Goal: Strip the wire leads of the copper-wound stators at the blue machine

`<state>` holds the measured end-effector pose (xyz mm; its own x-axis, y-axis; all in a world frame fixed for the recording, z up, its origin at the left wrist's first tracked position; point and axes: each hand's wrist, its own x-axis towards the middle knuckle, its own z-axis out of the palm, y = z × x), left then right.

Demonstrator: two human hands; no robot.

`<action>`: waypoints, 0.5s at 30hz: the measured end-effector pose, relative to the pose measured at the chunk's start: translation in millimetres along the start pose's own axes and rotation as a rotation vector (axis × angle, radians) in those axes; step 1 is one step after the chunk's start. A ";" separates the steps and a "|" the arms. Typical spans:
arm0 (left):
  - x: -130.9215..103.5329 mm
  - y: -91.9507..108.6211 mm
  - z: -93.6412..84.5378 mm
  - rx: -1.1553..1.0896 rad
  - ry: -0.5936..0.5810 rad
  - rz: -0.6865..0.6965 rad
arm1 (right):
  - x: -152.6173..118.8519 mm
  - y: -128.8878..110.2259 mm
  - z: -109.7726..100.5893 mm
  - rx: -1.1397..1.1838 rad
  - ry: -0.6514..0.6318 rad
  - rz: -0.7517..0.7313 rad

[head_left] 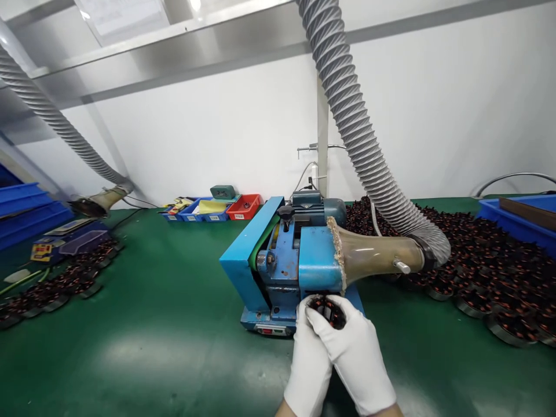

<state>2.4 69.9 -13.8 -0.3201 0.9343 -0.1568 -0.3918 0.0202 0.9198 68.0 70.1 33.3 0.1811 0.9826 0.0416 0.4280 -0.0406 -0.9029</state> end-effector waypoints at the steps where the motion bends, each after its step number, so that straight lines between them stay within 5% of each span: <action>1: 0.6 0.7 2.1 -0.003 -0.009 -0.008 | 0.4 -1.4 -1.1 -0.009 -0.004 0.010; 9: 0.0 11.5 12.8 0.020 -0.020 0.016 | 3.4 -4.6 -7.2 0.044 -0.021 0.019; 15: -30.9 20.2 -5.5 0.154 -0.107 0.003 | -31.0 11.8 -5.9 0.012 0.087 -0.003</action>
<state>-0.4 39.5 7.7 -0.2242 0.9668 -0.1227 -0.2516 0.0643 0.9657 72.7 38.1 24.0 0.2562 0.9632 0.0813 0.4184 -0.0347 -0.9076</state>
